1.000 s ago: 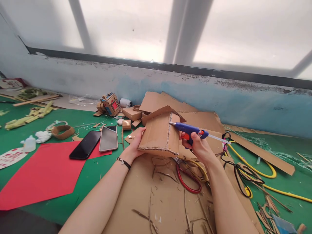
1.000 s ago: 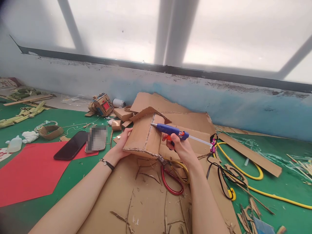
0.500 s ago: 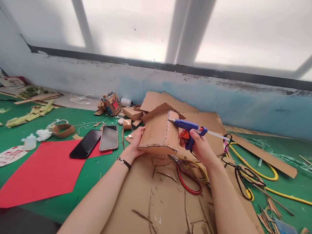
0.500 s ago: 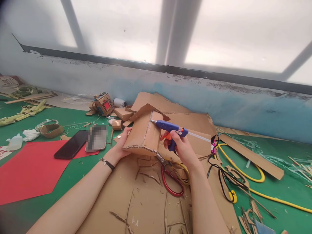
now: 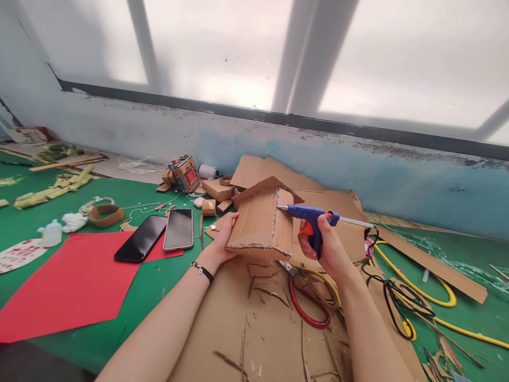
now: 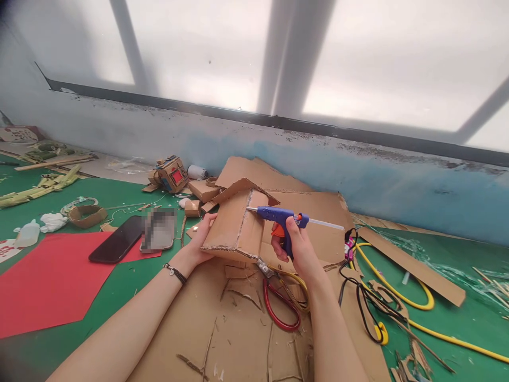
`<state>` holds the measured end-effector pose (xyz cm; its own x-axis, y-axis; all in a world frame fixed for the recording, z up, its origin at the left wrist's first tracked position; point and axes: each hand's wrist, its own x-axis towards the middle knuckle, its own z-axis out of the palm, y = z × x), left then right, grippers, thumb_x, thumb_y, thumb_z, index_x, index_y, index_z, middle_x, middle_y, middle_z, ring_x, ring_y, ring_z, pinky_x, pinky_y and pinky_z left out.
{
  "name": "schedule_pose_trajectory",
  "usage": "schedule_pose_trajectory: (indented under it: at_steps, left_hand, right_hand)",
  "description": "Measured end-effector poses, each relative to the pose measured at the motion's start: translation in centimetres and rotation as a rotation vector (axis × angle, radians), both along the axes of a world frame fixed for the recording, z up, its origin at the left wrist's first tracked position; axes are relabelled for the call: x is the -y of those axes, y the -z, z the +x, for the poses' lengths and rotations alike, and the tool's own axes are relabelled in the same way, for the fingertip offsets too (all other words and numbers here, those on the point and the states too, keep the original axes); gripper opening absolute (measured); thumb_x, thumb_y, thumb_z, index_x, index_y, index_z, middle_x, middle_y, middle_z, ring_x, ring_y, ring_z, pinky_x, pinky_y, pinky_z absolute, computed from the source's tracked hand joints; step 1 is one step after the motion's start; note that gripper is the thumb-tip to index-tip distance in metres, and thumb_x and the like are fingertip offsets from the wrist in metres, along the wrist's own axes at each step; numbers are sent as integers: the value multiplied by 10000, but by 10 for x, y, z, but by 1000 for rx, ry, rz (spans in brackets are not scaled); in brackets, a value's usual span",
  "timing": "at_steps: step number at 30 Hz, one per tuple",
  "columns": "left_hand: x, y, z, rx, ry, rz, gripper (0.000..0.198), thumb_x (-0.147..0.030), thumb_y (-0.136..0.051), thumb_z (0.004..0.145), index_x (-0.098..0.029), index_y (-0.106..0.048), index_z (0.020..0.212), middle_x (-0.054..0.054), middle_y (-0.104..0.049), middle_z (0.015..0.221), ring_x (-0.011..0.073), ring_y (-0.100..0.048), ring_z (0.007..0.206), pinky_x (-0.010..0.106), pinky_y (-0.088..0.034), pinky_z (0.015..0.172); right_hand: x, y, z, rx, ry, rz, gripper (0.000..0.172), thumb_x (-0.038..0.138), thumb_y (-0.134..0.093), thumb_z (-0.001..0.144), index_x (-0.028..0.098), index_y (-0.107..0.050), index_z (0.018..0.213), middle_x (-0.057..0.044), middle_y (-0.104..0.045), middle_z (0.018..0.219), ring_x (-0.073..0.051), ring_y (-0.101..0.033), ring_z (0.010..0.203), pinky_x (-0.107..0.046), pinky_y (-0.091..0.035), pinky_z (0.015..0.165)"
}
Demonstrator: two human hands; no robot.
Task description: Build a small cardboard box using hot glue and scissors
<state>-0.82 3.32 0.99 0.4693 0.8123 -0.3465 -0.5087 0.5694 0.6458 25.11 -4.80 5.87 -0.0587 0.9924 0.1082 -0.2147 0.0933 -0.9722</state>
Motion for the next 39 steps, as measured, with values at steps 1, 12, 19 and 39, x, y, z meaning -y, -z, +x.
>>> schedule_pose_trajectory:
  at_steps: [1,12,19,39]
  left_hand:
    - [0,0,0,-2,-2,-1,485,-552,-625,962,-160,-711,1235,106,-831,1002,265,-781,830,334,-574,694]
    - [4,-2,-2,-33,21,-1,529,-586,-639,936,-166,-703,1252,109,-818,914,299,-788,847,327,-548,635]
    - [7,-8,0,-51,19,-13,562,-588,-588,960,-146,-705,1288,129,-827,963,306,-789,895,326,-547,625]
    - [4,-6,1,-51,15,-25,463,-574,-591,969,-155,-721,1116,95,-811,912,235,-753,732,306,-551,627]
  right_hand:
    - [0,0,1,10,-7,0,609,853,-601,930,244,-586,941,71,-442,483,-86,-296,383,-226,-209,394]
    - [-6,1,-2,94,135,54,617,864,-609,921,249,-568,898,63,-465,463,-89,-314,347,-230,-222,374]
    - [-5,-1,-8,112,179,77,641,873,-609,916,240,-541,839,49,-469,466,-74,-299,363,-226,-206,386]
    - [-11,4,-8,201,301,138,685,903,-574,908,223,-561,816,33,-485,452,-90,-355,352,-227,-236,385]
